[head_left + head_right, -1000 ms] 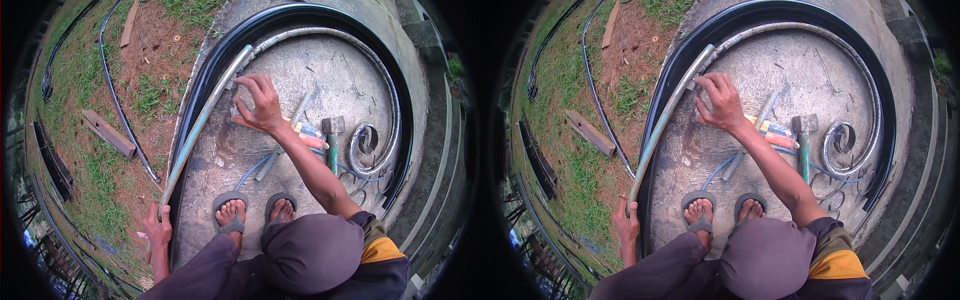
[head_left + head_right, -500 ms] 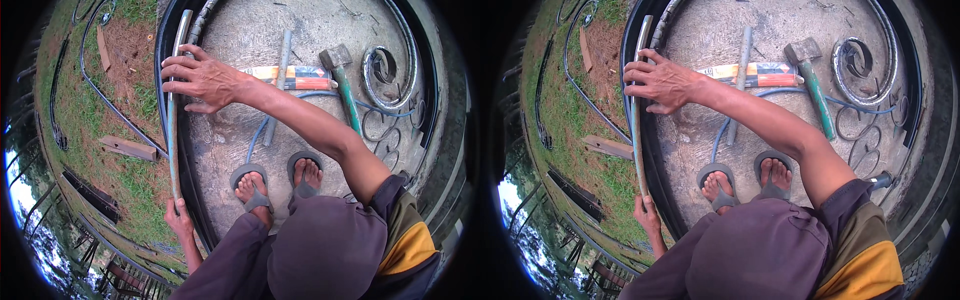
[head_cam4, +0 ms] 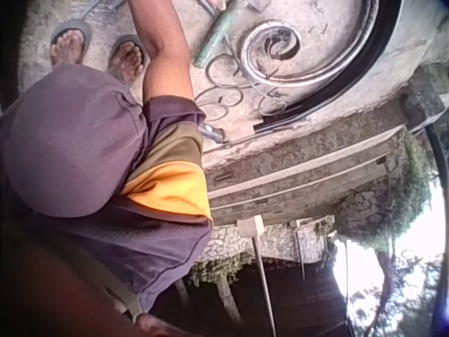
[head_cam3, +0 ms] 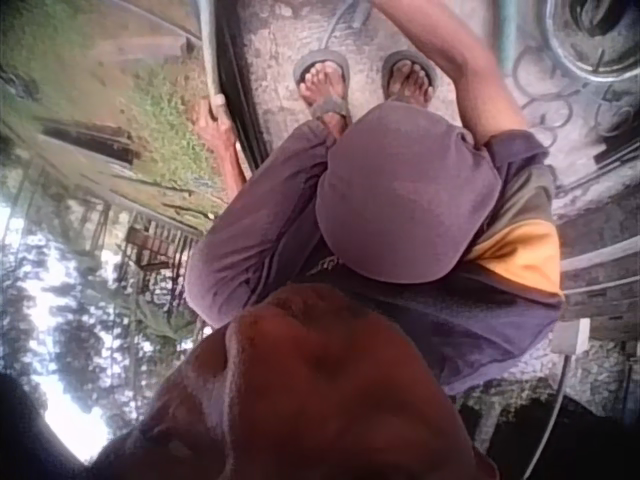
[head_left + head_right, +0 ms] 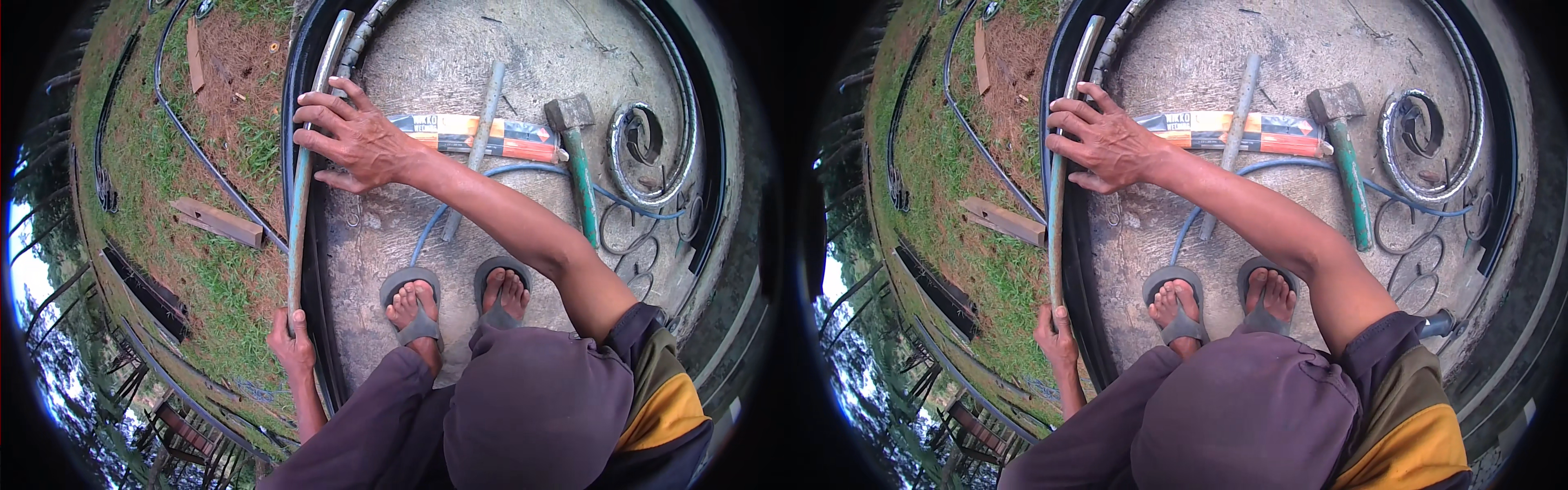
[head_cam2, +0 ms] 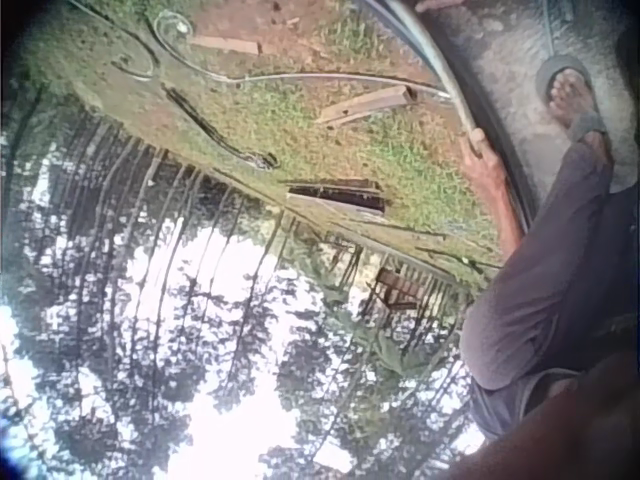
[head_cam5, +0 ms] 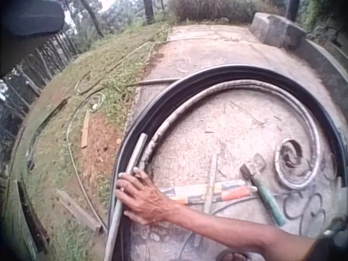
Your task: The person welds metal segments together, handles a long metal tube and metal bars, measures a curved metal piece with a tape measure, and uses an angle grinder.
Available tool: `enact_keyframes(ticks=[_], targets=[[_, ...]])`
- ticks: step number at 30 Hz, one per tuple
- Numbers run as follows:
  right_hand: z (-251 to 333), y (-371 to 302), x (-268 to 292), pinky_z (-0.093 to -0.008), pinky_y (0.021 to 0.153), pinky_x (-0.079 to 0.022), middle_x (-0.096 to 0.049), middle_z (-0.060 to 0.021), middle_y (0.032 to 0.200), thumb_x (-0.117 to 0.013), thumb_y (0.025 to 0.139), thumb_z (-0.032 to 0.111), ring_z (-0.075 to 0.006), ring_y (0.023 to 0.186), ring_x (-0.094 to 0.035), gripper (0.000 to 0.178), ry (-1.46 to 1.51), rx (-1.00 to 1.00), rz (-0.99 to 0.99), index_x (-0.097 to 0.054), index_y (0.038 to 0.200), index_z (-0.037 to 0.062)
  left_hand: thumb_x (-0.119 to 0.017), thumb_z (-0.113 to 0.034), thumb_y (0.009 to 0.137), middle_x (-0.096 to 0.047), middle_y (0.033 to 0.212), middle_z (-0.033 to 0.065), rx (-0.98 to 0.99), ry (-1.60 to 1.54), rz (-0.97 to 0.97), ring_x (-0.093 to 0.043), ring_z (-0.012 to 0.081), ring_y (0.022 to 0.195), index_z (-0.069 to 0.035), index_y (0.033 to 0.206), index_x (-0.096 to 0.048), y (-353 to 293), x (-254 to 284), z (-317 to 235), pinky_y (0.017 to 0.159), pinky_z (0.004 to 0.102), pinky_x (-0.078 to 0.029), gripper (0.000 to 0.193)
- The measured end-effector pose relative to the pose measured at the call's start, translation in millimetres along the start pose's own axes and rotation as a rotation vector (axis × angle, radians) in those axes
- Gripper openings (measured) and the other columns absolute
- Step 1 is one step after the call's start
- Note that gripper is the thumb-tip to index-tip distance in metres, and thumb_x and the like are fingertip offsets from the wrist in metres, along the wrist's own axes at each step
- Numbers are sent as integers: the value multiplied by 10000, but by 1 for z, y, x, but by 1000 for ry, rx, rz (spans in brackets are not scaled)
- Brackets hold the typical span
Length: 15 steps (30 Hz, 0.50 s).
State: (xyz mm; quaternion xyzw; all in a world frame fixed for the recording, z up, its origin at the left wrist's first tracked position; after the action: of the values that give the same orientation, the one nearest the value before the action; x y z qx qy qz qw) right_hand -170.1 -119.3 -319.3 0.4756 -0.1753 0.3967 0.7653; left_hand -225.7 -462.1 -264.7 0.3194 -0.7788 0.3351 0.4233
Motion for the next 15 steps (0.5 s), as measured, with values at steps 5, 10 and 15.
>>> enact_keyframes(ticks=[5,10,15], targets=[[0,2,-2,-570,1153,-221,-544,-98,1218,-794,697,398,-286,1311,-459,587,6,16,-47,-584,1161,105,-556,-471,1007,-400,604,76,-3,-6,-4,-387,180,534,-29,866,-573,0,0,-4,503,374,-321,465],[0,1,-4,-579,1148,-230,-545,-106,1220,-787,709,417,-291,1309,-458,591,20,15,-41,-585,1167,104,-562,-468,1006,-410,604,63,4,-19,-13,-389,163,545,-28,869,-581,-1,0,-6,508,362,-326,461],[-1,0,-6,-586,1144,-235,-545,-113,1216,-780,714,431,-295,1307,-458,596,17,12,-43,-586,1169,101,-569,-474,1000,-425,607,67,32,-24,-6,-399,164,548,-25,875,-592,-3,-1,-4,511,361,-333,467]])
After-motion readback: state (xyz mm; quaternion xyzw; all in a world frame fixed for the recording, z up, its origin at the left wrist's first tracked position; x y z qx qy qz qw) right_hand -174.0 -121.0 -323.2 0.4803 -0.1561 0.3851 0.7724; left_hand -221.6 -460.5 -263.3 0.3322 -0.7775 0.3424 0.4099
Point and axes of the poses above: each hand's wrist, its own y-axis towards the middle knuckle, its own x-axis out of the back of the hand, z = x × y, the point moved 5 cm from there along y, towards the middle knuckle
